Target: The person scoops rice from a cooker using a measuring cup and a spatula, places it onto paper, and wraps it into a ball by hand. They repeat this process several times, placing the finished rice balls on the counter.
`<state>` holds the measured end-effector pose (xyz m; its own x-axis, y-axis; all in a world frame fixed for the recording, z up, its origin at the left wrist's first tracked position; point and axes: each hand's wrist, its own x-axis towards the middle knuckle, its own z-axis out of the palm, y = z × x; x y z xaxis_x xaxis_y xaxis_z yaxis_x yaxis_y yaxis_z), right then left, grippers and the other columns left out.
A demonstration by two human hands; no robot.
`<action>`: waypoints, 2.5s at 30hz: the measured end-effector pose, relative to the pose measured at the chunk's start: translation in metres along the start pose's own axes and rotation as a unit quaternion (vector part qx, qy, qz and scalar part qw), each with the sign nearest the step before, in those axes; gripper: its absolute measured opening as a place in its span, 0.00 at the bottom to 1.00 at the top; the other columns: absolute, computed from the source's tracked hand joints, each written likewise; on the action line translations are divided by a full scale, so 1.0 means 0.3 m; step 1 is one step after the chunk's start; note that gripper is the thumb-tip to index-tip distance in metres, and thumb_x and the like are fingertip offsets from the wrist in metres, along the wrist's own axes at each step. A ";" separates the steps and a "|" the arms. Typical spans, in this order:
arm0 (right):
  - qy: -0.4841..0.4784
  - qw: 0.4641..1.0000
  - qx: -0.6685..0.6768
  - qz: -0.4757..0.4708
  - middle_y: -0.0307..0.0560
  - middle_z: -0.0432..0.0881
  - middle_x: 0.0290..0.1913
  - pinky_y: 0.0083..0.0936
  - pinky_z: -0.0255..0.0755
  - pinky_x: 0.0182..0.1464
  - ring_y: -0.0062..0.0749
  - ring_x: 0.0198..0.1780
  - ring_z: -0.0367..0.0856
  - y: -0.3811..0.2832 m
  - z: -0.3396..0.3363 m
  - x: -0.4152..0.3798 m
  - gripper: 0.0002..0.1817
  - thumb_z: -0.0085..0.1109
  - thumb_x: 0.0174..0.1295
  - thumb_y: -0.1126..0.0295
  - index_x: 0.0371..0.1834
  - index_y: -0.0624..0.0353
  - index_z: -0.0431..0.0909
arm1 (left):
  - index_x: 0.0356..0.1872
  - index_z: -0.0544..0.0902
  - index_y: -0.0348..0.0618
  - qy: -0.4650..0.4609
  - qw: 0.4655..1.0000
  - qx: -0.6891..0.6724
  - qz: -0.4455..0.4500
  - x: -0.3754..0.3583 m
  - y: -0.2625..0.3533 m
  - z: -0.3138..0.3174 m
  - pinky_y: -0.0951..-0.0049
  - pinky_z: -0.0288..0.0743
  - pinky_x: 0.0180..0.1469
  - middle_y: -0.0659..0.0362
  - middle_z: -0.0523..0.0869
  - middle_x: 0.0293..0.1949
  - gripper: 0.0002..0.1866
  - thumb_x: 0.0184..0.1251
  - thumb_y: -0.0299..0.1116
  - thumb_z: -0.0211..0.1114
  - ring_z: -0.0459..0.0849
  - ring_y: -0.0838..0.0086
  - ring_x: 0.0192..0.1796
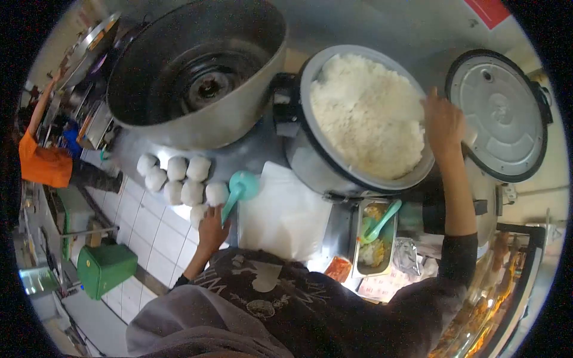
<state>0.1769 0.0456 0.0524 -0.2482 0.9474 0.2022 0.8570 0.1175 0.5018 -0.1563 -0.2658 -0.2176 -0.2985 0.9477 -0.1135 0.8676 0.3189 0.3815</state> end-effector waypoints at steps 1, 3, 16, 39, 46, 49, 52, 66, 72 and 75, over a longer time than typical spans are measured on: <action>0.018 1.000 -0.018 0.002 0.48 0.79 0.31 0.38 0.70 0.35 0.36 0.35 0.79 -0.012 -0.068 0.015 0.11 0.49 0.60 0.61 0.36 0.57 0.72 | 0.52 0.67 0.42 0.003 1.000 -0.002 0.009 -0.007 0.000 0.026 0.57 0.70 0.39 0.47 0.74 0.41 0.24 0.55 0.37 0.61 0.75 0.53 0.44; 0.150 0.980 -0.072 -0.112 0.47 0.78 0.28 0.34 0.70 0.35 0.35 0.32 0.78 0.076 0.004 0.104 0.10 0.50 0.59 0.61 0.34 0.56 0.72 | 0.53 0.65 0.37 0.022 0.999 0.043 -0.005 -0.007 0.004 0.065 0.56 0.68 0.44 0.45 0.73 0.43 0.26 0.54 0.36 0.60 0.73 0.52 0.46; 0.117 0.962 -0.050 -0.242 0.40 0.79 0.24 0.28 0.71 0.32 0.31 0.30 0.80 -0.007 0.130 0.244 0.10 0.52 0.56 0.61 0.27 0.54 0.77 | 0.49 0.64 0.31 0.052 0.969 -0.207 -0.123 0.026 0.071 0.077 0.55 0.69 0.38 0.39 0.76 0.37 0.21 0.57 0.31 0.56 0.76 0.45 0.37; 0.094 0.969 -0.006 -0.229 0.48 0.79 0.24 0.35 0.71 0.33 0.41 0.30 0.79 0.018 0.059 -0.092 0.11 0.56 0.50 0.61 0.21 0.57 0.78 | 0.46 0.75 0.39 0.271 0.893 -0.101 0.345 0.375 0.679 -0.577 0.62 0.73 0.33 0.50 0.80 0.37 0.15 0.58 0.31 0.55 0.81 0.57 0.35; 0.060 0.977 -0.102 -0.177 0.44 0.81 0.25 0.31 0.70 0.34 0.32 0.32 0.81 -0.040 0.161 -0.048 0.08 0.51 0.48 0.70 0.19 0.52 0.81 | 0.34 0.79 0.37 0.057 0.902 0.205 0.376 0.618 0.946 -0.447 0.62 0.76 0.34 0.49 0.83 0.32 0.08 0.51 0.25 0.56 0.83 0.59 0.36; 0.032 0.978 -0.048 -0.202 0.44 0.82 0.27 0.34 0.71 0.37 0.35 0.34 0.81 -0.061 0.172 -0.022 0.08 0.53 0.48 0.66 0.22 0.53 0.82 | 0.31 0.81 0.40 0.035 0.899 0.219 0.378 0.634 0.978 -0.384 0.65 0.76 0.35 0.51 0.83 0.35 0.07 0.50 0.26 0.58 0.83 0.61 0.38; -0.066 0.986 0.046 -0.146 0.47 0.82 0.31 0.35 0.71 0.41 0.39 0.38 0.81 0.008 0.211 -0.004 0.12 0.54 0.48 0.61 0.27 0.56 0.82 | 0.29 0.83 0.41 -0.110 0.890 0.270 0.349 0.648 1.029 -0.390 0.66 0.76 0.31 0.53 0.83 0.35 0.08 0.50 0.26 0.56 0.83 0.64 0.34; 0.163 0.984 0.032 -0.058 0.44 0.81 0.27 0.34 0.66 0.33 0.40 0.30 0.79 -0.067 0.073 -0.148 0.09 0.55 0.45 0.64 0.22 0.57 0.79 | 0.34 0.72 0.42 -0.395 0.857 -0.304 0.129 0.736 1.012 -0.402 0.77 0.76 0.24 0.62 0.73 0.23 0.07 0.61 0.33 0.52 0.74 0.77 0.22; 0.170 0.929 -0.326 -0.049 0.37 0.78 0.19 0.27 0.60 0.28 0.28 0.25 0.77 -0.190 0.017 -0.201 0.03 0.57 0.42 0.66 0.18 0.51 0.79 | 0.31 0.69 0.36 -0.404 0.799 -0.436 0.086 0.720 1.071 -0.429 0.82 0.68 0.19 0.59 0.71 0.21 0.03 0.58 0.23 0.47 0.70 0.78 0.19; 0.161 0.985 0.059 0.019 0.49 0.80 0.25 0.41 0.69 0.30 0.45 0.30 0.80 0.061 0.073 -0.138 0.09 0.55 0.44 0.64 0.22 0.58 0.78 | 0.38 0.67 0.34 -0.399 0.775 -0.488 0.044 0.713 1.018 -0.437 0.86 0.66 0.14 0.58 0.72 0.23 0.08 0.62 0.28 0.49 0.70 0.81 0.17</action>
<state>0.2128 0.0151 0.0348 -0.3297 0.8098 0.4853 0.9102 0.1362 0.3910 -0.0073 0.0321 -0.0052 0.4236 0.7971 -0.4304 0.0414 0.4576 0.8882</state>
